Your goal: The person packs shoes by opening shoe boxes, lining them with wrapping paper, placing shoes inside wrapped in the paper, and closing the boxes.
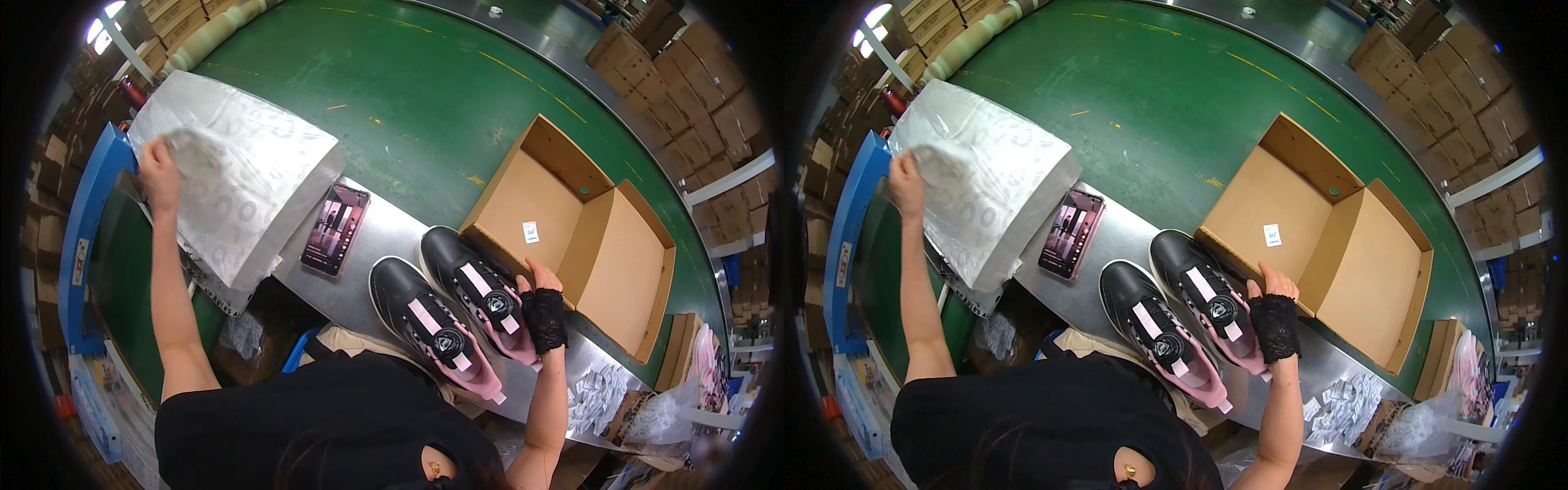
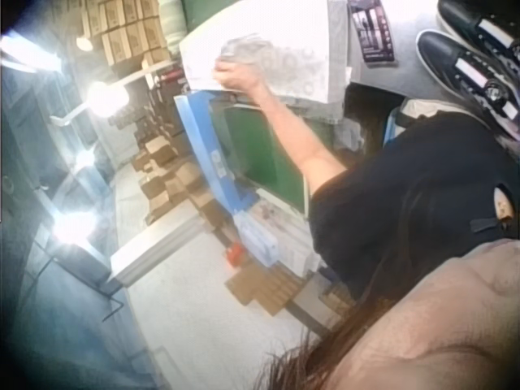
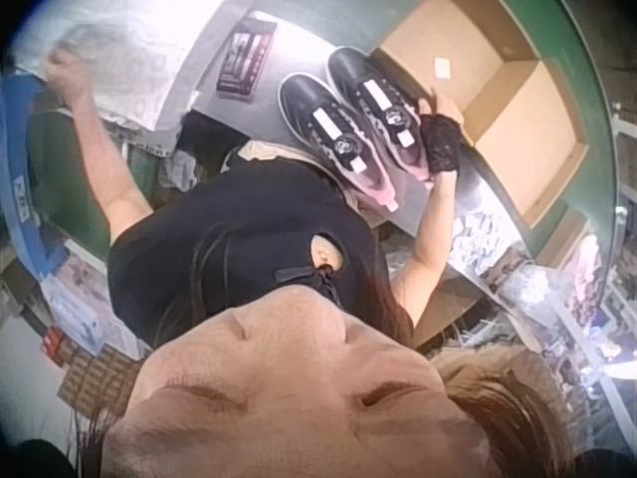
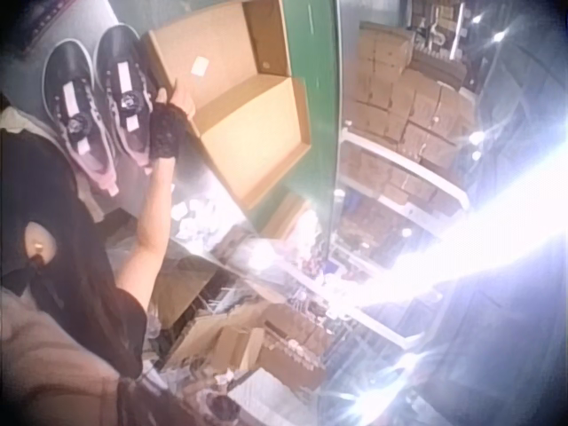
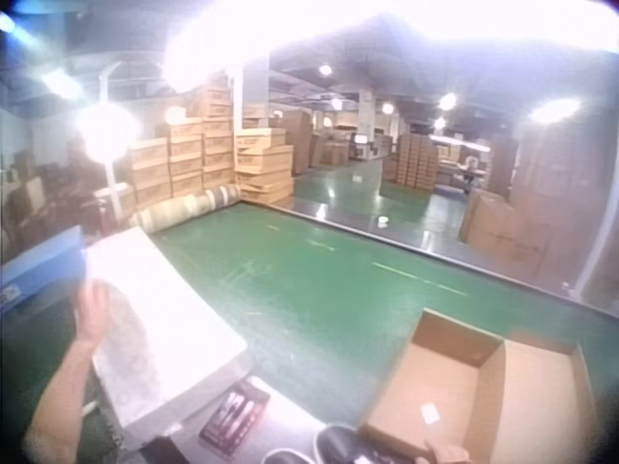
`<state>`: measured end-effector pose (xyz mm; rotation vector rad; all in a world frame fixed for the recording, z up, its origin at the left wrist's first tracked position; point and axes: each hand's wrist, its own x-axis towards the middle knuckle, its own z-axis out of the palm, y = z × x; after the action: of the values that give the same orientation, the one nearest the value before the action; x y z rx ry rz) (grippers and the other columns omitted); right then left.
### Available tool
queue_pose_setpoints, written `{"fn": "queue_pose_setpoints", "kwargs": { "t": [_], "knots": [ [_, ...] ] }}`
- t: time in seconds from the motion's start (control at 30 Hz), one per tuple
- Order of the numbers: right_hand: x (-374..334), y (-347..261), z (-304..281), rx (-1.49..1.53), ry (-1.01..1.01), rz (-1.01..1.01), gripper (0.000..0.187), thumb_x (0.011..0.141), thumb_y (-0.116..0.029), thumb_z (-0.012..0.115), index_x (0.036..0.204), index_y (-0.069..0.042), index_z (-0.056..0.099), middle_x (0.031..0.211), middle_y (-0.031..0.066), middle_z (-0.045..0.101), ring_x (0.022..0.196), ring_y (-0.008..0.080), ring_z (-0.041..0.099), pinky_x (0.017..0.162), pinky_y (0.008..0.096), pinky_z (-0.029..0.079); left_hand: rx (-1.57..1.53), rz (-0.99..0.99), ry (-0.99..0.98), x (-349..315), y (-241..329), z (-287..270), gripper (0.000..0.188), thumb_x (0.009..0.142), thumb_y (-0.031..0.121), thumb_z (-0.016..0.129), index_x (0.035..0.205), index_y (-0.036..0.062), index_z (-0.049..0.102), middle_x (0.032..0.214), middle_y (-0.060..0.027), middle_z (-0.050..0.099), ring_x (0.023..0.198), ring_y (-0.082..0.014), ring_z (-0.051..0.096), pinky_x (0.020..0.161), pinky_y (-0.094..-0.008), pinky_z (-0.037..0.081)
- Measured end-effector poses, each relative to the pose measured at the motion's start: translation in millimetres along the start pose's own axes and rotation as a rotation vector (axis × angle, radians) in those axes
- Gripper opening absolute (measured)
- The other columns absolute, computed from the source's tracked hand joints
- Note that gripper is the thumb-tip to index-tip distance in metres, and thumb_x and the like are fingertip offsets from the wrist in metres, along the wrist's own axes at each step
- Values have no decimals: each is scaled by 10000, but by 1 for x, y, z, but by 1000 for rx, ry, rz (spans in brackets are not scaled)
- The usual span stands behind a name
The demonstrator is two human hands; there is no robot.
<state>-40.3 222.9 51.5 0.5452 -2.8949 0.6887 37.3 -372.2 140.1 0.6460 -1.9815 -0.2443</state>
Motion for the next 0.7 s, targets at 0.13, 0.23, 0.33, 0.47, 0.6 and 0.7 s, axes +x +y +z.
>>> {"fn": "queue_pose_setpoints", "kwargs": {
  "t": [0.13,0.23,0.33,0.47,0.6,0.7],
  "knots": [
    [1,-1,-3,11,-16,-30,374,761,-174,589,1102,-52,497,1032,165,544,991,320,491,890,410,342,-322,56,58,35,103,-27,257,891,210,471,889,-32,558,793,-86,569,747,-163,519,689,-289,416],
    [8,-11,-18,103,-69,2,415,741,-167,616,1113,-39,485,1034,178,540,1002,333,489,871,411,370,-702,163,-160,33,187,-9,236,896,195,452,897,-18,555,744,-75,550,708,-107,499,653,-250,410],
    [31,-61,-47,262,-82,-108,552,689,-202,687,1152,-19,449,1066,196,524,1036,345,479,847,408,407,-934,221,-441,3,239,9,237,899,203,434,964,0,538,799,-57,543,739,-112,502,652,-249,420],
    [45,-111,-77,536,-87,-141,601,638,-265,731,1130,-17,490,1113,202,502,1041,331,484,867,390,399,-1079,394,-784,-23,348,22,236,887,168,434,772,-23,511,551,-47,509,483,-134,481,478,-286,411],
    [57,-97,-82,462,373,-9,399,762,-269,635,1060,-18,548,813,135,594,739,264,547,694,341,437,-1231,404,-999,-63,424,43,286,878,209,493,916,-74,489,793,-124,570,689,-161,573,637,-289,472],
    [74,-46,-88,300,543,206,272,783,-136,613,1009,11,572,735,75,584,656,169,509,618,295,423,-1139,751,-762,-88,430,54,565,819,384,559,1107,-82,421,1030,-250,517,963,-333,527,827,-368,430]
  ]
}}
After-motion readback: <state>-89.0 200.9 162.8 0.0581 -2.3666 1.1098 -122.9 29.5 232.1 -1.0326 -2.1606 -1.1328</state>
